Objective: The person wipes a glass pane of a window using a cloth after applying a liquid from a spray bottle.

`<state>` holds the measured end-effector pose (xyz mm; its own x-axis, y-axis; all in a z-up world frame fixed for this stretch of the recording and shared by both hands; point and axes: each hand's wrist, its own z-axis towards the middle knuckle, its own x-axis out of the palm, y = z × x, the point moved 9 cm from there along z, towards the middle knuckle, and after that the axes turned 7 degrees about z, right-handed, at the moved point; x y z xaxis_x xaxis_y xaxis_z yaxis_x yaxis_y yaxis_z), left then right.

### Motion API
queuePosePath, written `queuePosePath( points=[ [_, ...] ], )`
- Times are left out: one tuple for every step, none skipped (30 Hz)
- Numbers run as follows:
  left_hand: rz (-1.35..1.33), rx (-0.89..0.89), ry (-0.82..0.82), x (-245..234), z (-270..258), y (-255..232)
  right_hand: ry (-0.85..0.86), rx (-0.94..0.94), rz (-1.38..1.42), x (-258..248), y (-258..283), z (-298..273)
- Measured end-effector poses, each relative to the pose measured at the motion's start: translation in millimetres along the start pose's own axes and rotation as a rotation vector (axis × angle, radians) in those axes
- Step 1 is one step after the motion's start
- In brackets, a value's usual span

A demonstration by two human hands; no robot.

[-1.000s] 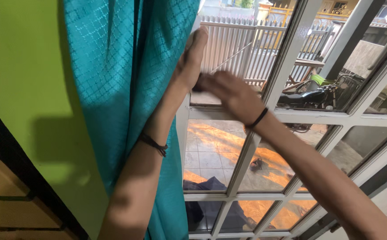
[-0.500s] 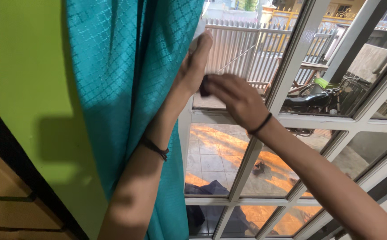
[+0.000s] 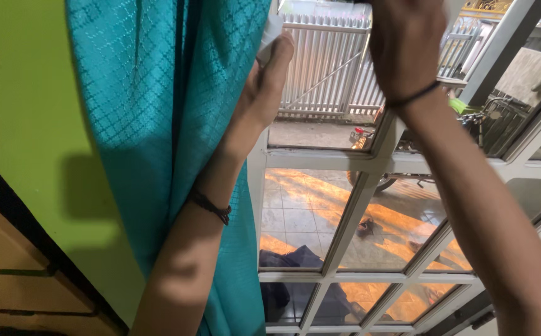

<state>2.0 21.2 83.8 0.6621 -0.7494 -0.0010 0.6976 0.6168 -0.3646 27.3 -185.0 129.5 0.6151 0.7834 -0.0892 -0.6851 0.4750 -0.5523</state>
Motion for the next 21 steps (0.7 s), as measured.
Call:
queuePosePath(
  points=[
    [-0.029, 0.013, 0.009, 2.4, 1.0, 0.4, 0.054, 0.018, 0.057, 2.0, 14.3, -6.8],
    [-0.028, 0.013, 0.01, 3.0, 0.1, 1.5, 0.123, 0.058, 0.114, 6.3, 26.5, -15.6],
    [-0.034, 0.018, -0.003, 2.1, 0.1, 1.4, 0.189, 0.101, 0.169, 11.4, 37.4, -25.7],
    [-0.041, 0.022, -0.017, 1.1, 0.4, 1.1, 0.27, 0.165, 0.226, 19.9, 45.9, -37.5],
    [-0.042, 0.021, -0.017, 1.1, 0.1, 1.3, 0.261, 0.02, 0.212, 18.0, 69.0, -46.4],
    [-0.035, -0.006, 0.007, 3.0, 0.2, 3.7, 0.25, -0.125, 0.198, 16.3, 86.7, -54.3],
    [-0.028, -0.03, 0.032, 4.7, 0.4, 5.2, 0.25, -0.125, 0.196, 16.3, 85.4, -57.5],
    [-0.03, -0.029, 0.032, 3.8, 0.3, 4.2, 0.303, -0.174, 0.167, 19.2, 87.9, -60.8],
    [0.008, -0.064, 0.052, 4.2, 0.1, 6.4, 0.356, -0.222, 0.139, 20.9, 90.2, -62.1],
    [0.045, -0.099, 0.072, 4.7, -0.5, 8.6, 0.337, -0.167, 0.219, 17.9, 77.9, -51.7],
    [0.042, -0.095, 0.073, 4.6, -0.3, 6.8, 0.317, -0.113, 0.293, 14.9, 61.1, -35.2],
    [-0.007, 0.091, -0.018, -3.9, -0.8, -11.2, 0.253, -0.077, 0.238, 3.8, 45.0, -17.6],
    [-0.06, 0.277, -0.1, -11.6, -5.6, -28.5, 0.191, -0.041, 0.184, -9.6, 29.6, 0.2],
    [-0.065, 0.278, -0.099, -11.0, -5.6, -29.4, 0.089, -0.061, 0.186, -22.4, 21.6, 18.7],
    [-0.073, 0.199, -0.067, -9.0, -3.1, -22.7, -0.015, -0.081, 0.19, -31.8, 19.5, 31.4],
    [-0.081, 0.122, -0.034, -5.7, -1.1, -16.4, -0.016, -0.08, 0.188, -31.8, 22.5, 35.1],
    [-0.081, 0.123, -0.033, -5.5, -0.2, -17.6, -0.041, -0.067, 0.143, -31.8, 23.6, 36.7],
    [-0.071, 0.102, -0.021, -4.6, 1.0, -16.9, -0.067, -0.053, 0.099, -31.0, 23.6, 35.8],
    [-0.061, 0.079, -0.01, -4.6, 1.1, -15.7, -0.066, -0.054, 0.101, -28.0, 28.2, 28.7],
    [-0.059, 0.077, -0.012, -5.5, 1.0, -16.7, -0.006, 0.011, 0.085, -20.2, 31.5, 15.8],
    [-0.041, 0.084, -0.025, -7.0, 0.3, -18.9, 0.056, 0.078, 0.07, -12.3, 35.3, 0.9]
  ],
)
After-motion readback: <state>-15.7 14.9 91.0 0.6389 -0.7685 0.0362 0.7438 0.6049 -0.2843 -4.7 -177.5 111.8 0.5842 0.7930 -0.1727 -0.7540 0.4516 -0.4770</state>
